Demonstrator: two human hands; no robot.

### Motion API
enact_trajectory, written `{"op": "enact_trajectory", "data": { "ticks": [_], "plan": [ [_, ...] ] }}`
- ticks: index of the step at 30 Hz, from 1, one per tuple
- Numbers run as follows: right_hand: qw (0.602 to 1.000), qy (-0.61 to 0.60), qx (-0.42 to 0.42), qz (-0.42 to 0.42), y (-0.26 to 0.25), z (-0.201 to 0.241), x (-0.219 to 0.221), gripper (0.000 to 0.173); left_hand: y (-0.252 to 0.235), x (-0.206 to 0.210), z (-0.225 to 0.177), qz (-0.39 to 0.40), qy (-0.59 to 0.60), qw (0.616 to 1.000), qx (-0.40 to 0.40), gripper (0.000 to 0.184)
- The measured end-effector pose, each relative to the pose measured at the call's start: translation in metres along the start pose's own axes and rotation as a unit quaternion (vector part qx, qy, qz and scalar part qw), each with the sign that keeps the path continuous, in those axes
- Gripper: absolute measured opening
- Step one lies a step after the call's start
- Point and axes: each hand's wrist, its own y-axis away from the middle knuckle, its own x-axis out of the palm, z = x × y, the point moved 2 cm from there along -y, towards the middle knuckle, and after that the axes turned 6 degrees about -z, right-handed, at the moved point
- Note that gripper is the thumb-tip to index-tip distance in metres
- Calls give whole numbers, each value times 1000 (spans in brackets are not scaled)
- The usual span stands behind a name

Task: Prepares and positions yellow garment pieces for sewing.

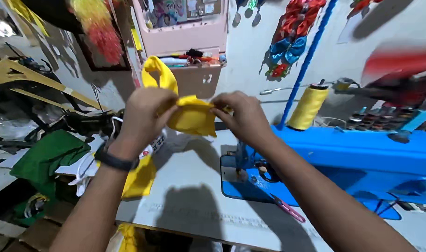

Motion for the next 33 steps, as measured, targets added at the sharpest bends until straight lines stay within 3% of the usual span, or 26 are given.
{"op": "enact_trajectory", "data": {
  "ticks": [3,6,10,13,17,23,28,33],
  "plan": [
    [997,-5,-49,62,98,-12,33,10,114,29,-46,34,-14,999,-24,18],
    [989,-32,-25,143,213,-20,73,16,221,70,-96,109,5,991,-82,20],
    [987,-8,33,154,296,-8,73,25,281,86,-143,145,50,975,-163,22],
    [983,21,83,165,310,1,63,31,287,81,-150,148,79,962,-217,30],
    [982,44,83,164,315,6,60,34,277,78,-148,142,89,958,-232,34],
    [983,44,80,159,314,5,61,35,228,99,-132,138,102,964,-203,30],
    [982,30,91,164,313,4,60,35,197,137,-111,270,114,937,-189,50],
    [981,35,91,167,314,3,61,34,179,168,-92,503,86,815,-274,76]
  ]
}}
